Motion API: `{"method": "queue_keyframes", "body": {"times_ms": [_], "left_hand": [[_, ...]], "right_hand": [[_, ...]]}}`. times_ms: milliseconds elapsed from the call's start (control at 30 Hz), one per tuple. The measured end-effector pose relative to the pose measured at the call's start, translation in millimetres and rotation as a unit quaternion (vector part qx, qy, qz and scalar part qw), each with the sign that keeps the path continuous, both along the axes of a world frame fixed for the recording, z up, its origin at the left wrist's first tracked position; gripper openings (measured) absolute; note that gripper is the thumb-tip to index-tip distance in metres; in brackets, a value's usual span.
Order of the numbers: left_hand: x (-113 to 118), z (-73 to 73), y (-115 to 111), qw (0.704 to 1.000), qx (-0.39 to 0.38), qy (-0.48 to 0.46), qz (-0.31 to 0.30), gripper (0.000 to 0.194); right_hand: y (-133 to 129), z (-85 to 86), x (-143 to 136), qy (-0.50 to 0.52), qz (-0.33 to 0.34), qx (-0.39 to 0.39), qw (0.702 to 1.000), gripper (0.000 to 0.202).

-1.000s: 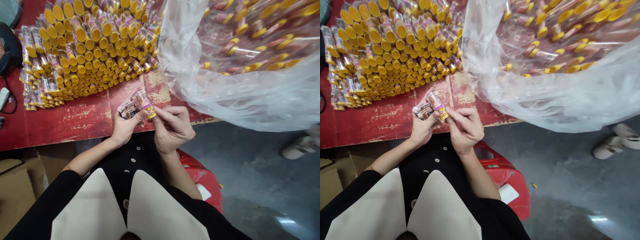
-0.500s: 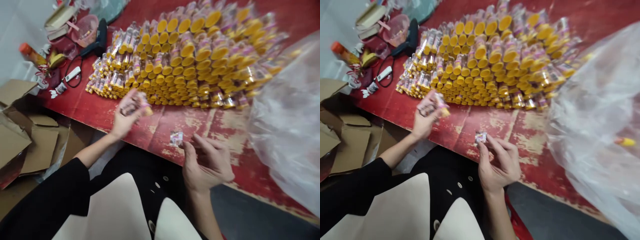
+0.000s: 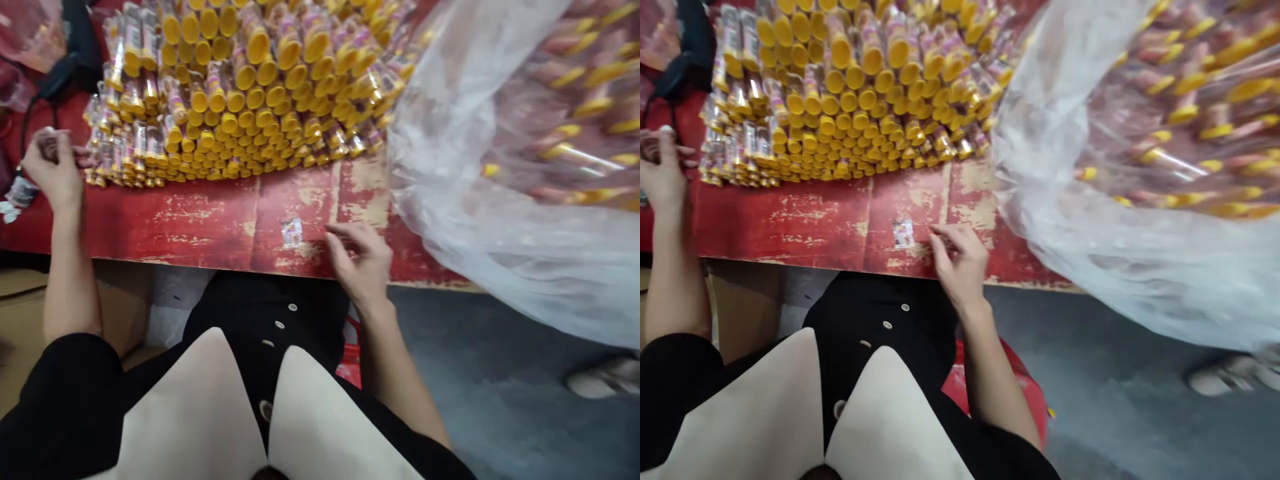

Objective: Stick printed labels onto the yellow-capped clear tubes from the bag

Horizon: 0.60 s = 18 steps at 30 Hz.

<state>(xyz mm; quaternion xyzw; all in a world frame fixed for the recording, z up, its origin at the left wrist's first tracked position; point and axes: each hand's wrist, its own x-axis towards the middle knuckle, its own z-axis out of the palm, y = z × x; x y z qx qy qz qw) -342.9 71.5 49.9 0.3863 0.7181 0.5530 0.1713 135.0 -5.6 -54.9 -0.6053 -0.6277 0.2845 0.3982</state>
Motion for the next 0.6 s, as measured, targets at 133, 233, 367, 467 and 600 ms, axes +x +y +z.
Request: {"method": "queue_keyframes", "body": {"times_ms": [133,233,367,467,600], "left_hand": [[97,-3.9,-41,0.961,-0.016,-0.250,-0.117,0.021],[187,-33.6,-62,0.842,-0.135,-0.479,-0.210,0.027],[274,-76.0,-69,0.834,-0.178,-0.468,-0.230,0.050],[306,-87.3,-65,0.852,-0.185,-0.428,-0.238,0.053],[315,-84.6,-54,0.886,-0.147,-0.406,-0.170,0.047]], "right_hand": [[22,-21.0,-22,-0.091,0.051,-0.041,0.994,0.023],[33,-26.9,-31,-0.116,0.044,-0.064,0.990,0.009],[27,-9.9,-26,0.042,0.039,-0.070,0.996,0.009],[16,9.2,-25,0.106,0.081,-0.057,0.989,0.012],[37,12.6,-19,0.124,0.089,-0.039,0.988,0.026]]}}
